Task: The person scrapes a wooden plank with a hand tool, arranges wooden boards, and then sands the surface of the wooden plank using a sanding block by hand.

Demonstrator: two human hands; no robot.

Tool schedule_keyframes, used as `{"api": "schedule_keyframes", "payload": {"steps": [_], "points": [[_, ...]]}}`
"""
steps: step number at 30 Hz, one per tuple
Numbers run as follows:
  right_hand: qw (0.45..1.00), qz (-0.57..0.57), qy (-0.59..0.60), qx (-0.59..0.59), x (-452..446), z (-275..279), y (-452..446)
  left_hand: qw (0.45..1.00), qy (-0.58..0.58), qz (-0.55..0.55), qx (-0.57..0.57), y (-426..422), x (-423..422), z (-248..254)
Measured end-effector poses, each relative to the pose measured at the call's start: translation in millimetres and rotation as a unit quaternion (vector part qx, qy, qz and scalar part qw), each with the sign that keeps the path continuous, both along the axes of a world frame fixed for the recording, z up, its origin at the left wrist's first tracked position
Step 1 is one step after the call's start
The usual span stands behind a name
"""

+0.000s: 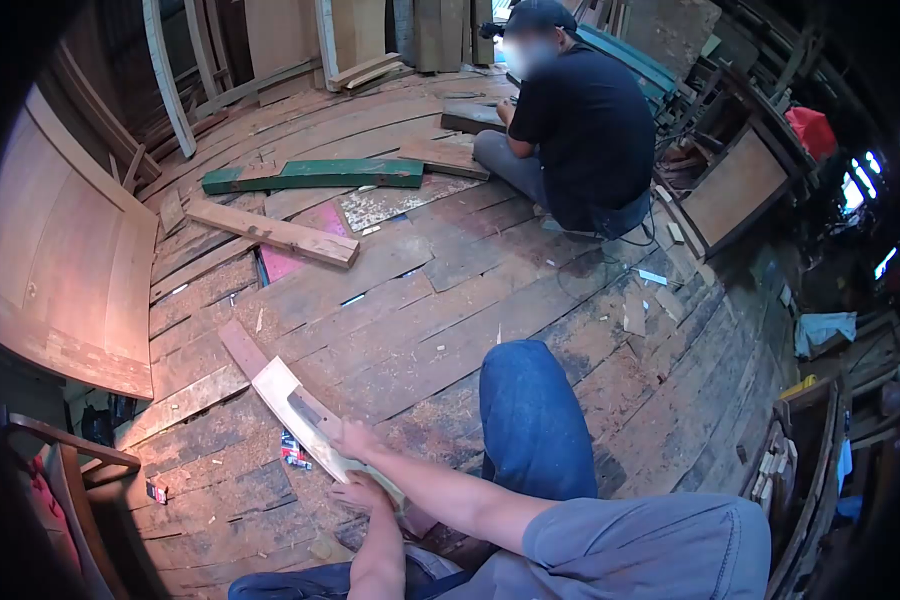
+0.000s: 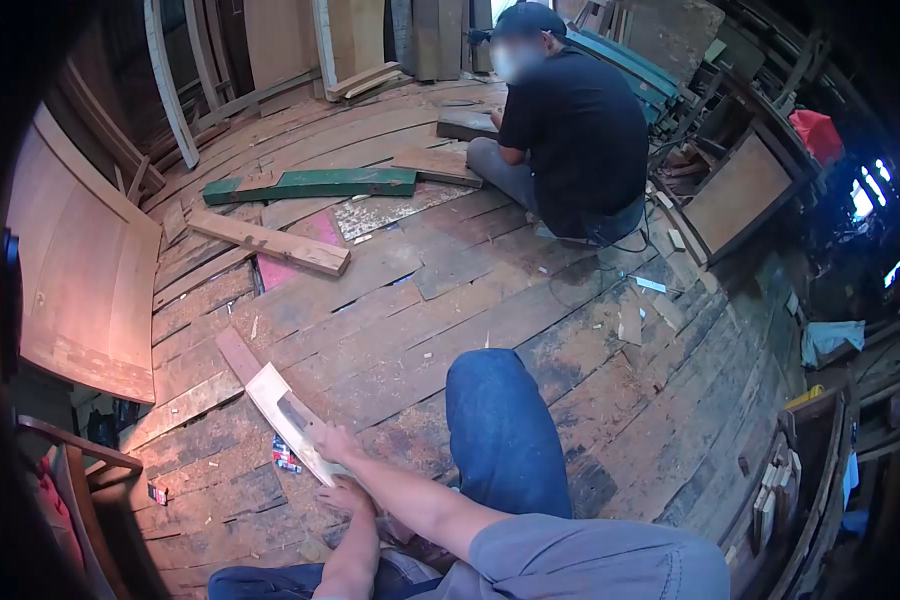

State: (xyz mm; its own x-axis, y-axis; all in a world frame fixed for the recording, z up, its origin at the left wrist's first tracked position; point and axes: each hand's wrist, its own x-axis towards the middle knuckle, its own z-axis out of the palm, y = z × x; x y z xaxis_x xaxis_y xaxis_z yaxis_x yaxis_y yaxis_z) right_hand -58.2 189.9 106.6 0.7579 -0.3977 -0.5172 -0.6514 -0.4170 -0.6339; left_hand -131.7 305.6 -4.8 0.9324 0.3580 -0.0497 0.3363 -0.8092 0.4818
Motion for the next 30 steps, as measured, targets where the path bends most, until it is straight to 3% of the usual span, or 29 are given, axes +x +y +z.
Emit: {"api": "schedule_keyframes", "payload": {"steps": [5,7,11,14,19,24,26,30], "points": [[0.994,0.047,0.075,-0.069,-4.4,0.6,-2.4,0.999,-0.04,0.006,0.034,2.7,-2.0,-26.3],[0.989,0.045,0.089,-0.106,-8.7,18.5,0.9,0.984,0.079,0.053,-0.15,-9.9,2.2,52.4],[0.99,0.067,0.063,-0.11,-16.9,10.9,5.9,0.996,0.072,0.056,-0.02,-13.4,-1.2,52.3],[0.983,0.086,0.074,-0.147,-15.4,-3.2,16.2,0.998,-0.019,0.063,-0.013,-10.2,-0.4,34.8],[0.989,0.042,0.066,-0.129,-0.6,-4.1,20.5,0.997,0.053,0.044,-0.038,-8.6,0.5,36.2],[0.983,0.085,0.029,-0.16,83.1,-26.7,-0.2,0.995,0.074,0.04,-0.053,-7.0,2.2,49.5],[0.979,0.156,0.026,-0.129,134.1,-51.6,-20.8,0.992,0.107,0.041,-0.056,-7.6,6.0,54.9],[0.987,0.083,0.018,-0.138,122.1,-28.3,-9.6,0.99,0.126,0.035,-0.055,-6.1,5.3,53.0]]}}
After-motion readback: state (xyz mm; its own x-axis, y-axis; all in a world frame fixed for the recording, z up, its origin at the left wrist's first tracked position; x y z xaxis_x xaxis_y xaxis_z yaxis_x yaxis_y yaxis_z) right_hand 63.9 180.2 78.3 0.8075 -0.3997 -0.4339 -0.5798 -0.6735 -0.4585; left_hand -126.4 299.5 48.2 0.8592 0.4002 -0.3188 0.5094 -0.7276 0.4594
